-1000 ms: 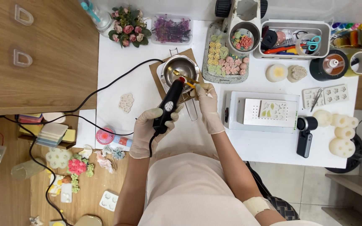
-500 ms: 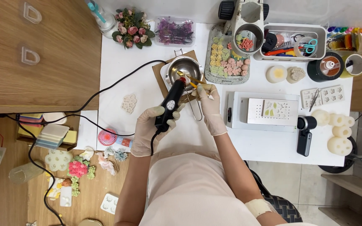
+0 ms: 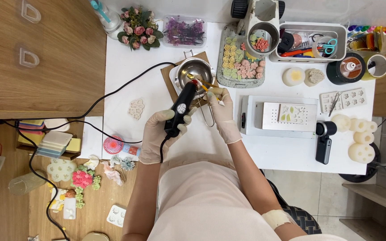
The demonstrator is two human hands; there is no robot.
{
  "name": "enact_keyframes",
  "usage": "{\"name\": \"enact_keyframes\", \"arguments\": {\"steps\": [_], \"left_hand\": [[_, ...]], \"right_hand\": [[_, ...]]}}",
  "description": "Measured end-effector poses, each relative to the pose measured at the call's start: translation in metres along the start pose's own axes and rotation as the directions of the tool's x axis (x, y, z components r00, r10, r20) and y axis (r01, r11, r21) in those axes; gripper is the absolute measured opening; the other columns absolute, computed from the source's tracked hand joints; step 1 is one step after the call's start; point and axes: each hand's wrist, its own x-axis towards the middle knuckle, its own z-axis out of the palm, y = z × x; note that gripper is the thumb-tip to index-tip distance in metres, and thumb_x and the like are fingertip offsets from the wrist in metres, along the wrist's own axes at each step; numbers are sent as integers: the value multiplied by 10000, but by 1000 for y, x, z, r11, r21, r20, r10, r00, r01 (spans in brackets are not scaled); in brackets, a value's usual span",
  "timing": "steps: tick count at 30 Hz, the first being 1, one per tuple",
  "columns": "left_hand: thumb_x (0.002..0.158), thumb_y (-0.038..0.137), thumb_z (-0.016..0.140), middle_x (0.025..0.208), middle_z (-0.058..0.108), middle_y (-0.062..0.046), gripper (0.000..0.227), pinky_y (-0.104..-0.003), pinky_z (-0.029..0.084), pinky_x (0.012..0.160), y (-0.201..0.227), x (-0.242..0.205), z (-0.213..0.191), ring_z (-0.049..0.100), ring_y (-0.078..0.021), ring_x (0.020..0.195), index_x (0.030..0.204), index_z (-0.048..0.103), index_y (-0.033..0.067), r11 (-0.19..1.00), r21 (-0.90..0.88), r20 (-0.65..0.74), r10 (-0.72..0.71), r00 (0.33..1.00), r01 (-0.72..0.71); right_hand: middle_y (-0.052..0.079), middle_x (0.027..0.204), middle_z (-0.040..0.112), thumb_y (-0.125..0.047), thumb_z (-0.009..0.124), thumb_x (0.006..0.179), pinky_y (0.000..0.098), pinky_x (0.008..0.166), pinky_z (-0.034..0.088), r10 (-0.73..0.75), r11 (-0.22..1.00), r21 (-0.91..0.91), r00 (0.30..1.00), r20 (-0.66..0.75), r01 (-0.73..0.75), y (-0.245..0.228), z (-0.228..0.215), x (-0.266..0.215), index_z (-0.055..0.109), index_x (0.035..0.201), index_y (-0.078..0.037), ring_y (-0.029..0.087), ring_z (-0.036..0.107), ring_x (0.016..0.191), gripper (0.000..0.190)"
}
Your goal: The person is cleaning and refining small wax decorations using a sculpting tool and a heat gun.
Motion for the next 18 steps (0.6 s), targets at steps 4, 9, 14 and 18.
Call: {"name": "enact_keyframes", "arguments": {"steps": [4,9,14,18], "left_hand": [[905,1,622,1384,510,-330,712,-322,574,798,0,0,4,591,-300,1044,1526,309,-149,1000,-9,16,13,1000,-13],[901,0,613,1370,507,-332,697,-330,580,801,0,1,1,594,-302,1044,1502,301,-167,998,-65,-6,21,1000,-21],[906,8,628,1355,525,-312,691,-333,584,796,-8,0,-2,600,-302,1036,1505,326,-155,1000,15,30,22,999,-22],[924,13,634,1338,537,-301,678,-337,589,802,-10,3,-8,603,-302,1048,1502,332,-173,999,43,26,-17,1000,16]], "right_hand": [[28,885,678,-92,652,1007,238,741,491,-10,999,-51,1000,10,11,-4,-3,-2,619,1043,-51,67,556,790,64],[33,889,680,-88,657,1003,242,738,478,6,998,-65,1000,28,-4,-5,-6,-3,619,1044,-47,71,548,786,68],[23,926,683,-79,652,990,246,763,493,38,999,-34,999,33,-37,-18,-5,-5,623,1060,-46,73,566,817,82],[30,937,678,-69,654,996,253,791,496,24,998,-54,999,44,-22,-21,-7,-6,629,1073,-39,83,566,842,87]]}}
